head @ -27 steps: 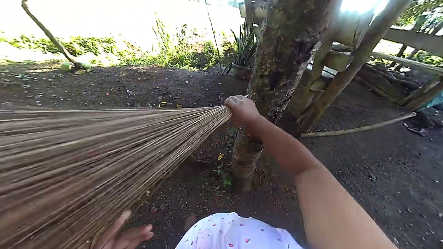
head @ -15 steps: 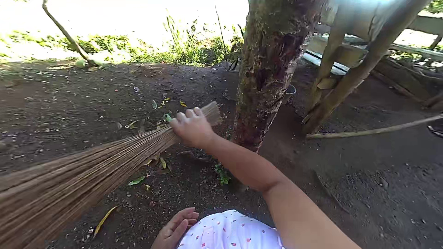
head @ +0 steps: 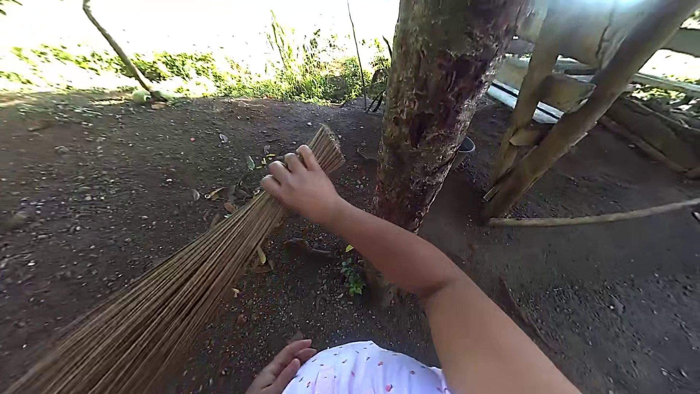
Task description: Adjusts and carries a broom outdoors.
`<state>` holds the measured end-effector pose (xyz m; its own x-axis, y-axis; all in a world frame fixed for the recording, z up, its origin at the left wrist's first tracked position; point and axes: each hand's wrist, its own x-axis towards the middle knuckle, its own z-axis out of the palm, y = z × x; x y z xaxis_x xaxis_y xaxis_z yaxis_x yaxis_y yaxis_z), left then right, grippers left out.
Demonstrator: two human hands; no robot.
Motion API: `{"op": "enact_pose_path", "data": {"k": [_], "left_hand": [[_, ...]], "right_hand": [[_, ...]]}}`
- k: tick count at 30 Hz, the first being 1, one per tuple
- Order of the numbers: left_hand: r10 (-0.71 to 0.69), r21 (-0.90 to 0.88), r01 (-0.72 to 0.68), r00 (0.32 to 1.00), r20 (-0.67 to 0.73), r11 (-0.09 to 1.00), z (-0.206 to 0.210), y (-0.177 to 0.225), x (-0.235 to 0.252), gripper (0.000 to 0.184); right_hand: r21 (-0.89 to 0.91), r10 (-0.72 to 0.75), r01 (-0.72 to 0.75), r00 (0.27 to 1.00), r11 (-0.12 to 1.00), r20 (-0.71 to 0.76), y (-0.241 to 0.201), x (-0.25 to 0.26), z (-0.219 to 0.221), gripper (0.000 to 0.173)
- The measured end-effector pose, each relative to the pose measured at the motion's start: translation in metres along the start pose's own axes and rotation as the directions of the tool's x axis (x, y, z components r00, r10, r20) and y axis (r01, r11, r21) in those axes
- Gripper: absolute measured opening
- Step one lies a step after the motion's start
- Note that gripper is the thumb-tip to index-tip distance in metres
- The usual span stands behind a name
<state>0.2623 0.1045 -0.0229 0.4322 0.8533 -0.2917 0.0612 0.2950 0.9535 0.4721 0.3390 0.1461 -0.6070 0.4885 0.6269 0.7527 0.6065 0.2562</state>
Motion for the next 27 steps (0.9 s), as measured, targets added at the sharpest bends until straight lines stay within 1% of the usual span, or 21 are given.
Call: {"op": "enact_pose_path", "data": {"k": [1,2,3,4,5,7,9,10,11,12,13,14,16,17,18,19,21,22,23,25,27], "left_hand": [[0.003,-0.002,-0.003,1.000,0.017,1.000,-0.001,0.001,0.001,0.039],[0.020,0.004,-0.020,0.999,0.039,1.000,-0.006,0.000,0.000,0.039],[0.044,0.009,-0.044,0.997,0.057,0.999,-0.012,-0.003,-0.003,0.040],[0.070,0.007,-0.070,0.996,0.056,0.997,-0.017,-0.006,-0.007,0.041],[0.084,0.006,-0.084,0.996,0.028,0.996,-0.022,-0.008,-0.011,0.042],[0.072,-0.004,-0.072,0.996,-0.060,0.997,-0.029,-0.014,-0.025,0.042],[0.059,-0.061,-0.068,0.989,-0.138,0.996,-0.034,-0.019,-0.024,0.044],[0.048,-0.097,-0.065,0.984,-0.170,0.993,-0.035,-0.023,-0.017,0.051],[0.034,-0.128,-0.060,0.979,-0.199,0.990,-0.036,-0.026,-0.009,0.067],[0.032,-0.157,-0.070,0.971,-0.236,0.985,-0.036,-0.027,0.002,0.090],[0.070,-0.195,-0.126,0.960,-0.271,0.973,-0.037,-0.028,0.012,0.111],[0.127,-0.266,-0.214,0.943,-0.308,0.940,-0.038,-0.026,0.023,0.122],[0.251,-0.435,-0.418,0.886,-0.390,0.797,-0.040,-0.019,0.038,0.119],[0.261,-0.532,-0.491,0.854,-0.450,0.690,-0.040,-0.012,0.043,0.113],[0.241,-0.615,-0.540,0.830,-0.504,0.575,-0.039,-0.003,0.045,0.103],[0.224,-0.649,-0.565,0.815,-0.534,0.509,-0.038,0.006,0.041,0.094],[0.216,-0.655,-0.607,0.786,-0.579,0.451,-0.038,0.020,0.027,0.084],[0.226,-0.641,-0.626,0.771,-0.596,0.445,-0.040,0.028,0.017,0.082],[0.243,-0.612,-0.645,0.753,-0.611,0.458,-0.042,0.037,0.007,0.078],[0.284,-0.540,-0.687,0.708,-0.646,0.487,-0.050,0.059,-0.011,0.073],[0.354,-0.464,-0.731,0.662,-0.661,0.501,-0.056,0.080,-0.021,0.076]], "right_hand": [[0.027,0.032,-0.033,0.999,0.999,0.030,0.017,-0.009,-0.004,0.036],[0.010,0.066,-0.067,0.997,0.998,0.047,0.045,-0.025,0.001,0.036],[-0.048,0.086,-0.085,0.996,0.995,0.014,0.073,-0.044,0.015,0.031],[-0.107,0.120,-0.119,0.993,0.987,-0.004,0.088,-0.053,0.026,0.026],[-0.130,0.169,-0.164,0.985,0.978,0.031,0.094,-0.048,0.031,0.027],[-0.098,0.248,-0.231,0.934,0.968,0.256,0.077,-0.033,0.031,0.039],[-0.064,0.224,-0.218,0.868,0.974,0.444,0.043,-0.012,0.024,0.045],[-0.065,0.200,-0.195,0.829,0.979,0.523,0.025,-0.004,0.021,0.046],[-0.063,0.178,-0.176,0.787,0.982,0.591,0.007,0.003,0.018,0.045],[-0.045,0.159,-0.171,0.742,0.984,0.651,-0.010,0.010,0.015,0.042],[-0.032,0.142,-0.170,0.686,0.985,0.713,-0.025,0.015,0.011,0.040],[-0.011,0.116,-0.171,0.620,0.985,0.776,-0.037,0.019,0.007,0.037],[0.070,0.037,-0.190,0.508,0.979,0.861,-0.056,0.016,0.003,0.038],[0.128,-0.014,-0.205,0.480,0.970,0.877,-0.063,0.010,0.002,0.040],[0.185,-0.061,-0.209,0.491,0.960,0.869,-0.068,0.002,0.003,0.042],[0.223,-0.085,-0.194,0.544,0.955,0.835,-0.075,-0.007,0.008,0.046],[0.296,-0.117,-0.117,0.736,0.948,0.667,-0.086,-0.024,0.021,0.056],[0.324,-0.156,-0.042,0.813,0.945,0.561,-0.091,-0.027,0.021,0.056],[0.331,-0.191,0.030,0.864,0.943,0.465,-0.098,-0.025,0.017,0.053],[0.324,-0.215,0.102,0.917,0.941,0.337,-0.111,-0.012,-0.002,0.043],[0.297,-0.193,0.119,0.953,0.948,0.235,-0.117,0.003,-0.030,0.036]]}}
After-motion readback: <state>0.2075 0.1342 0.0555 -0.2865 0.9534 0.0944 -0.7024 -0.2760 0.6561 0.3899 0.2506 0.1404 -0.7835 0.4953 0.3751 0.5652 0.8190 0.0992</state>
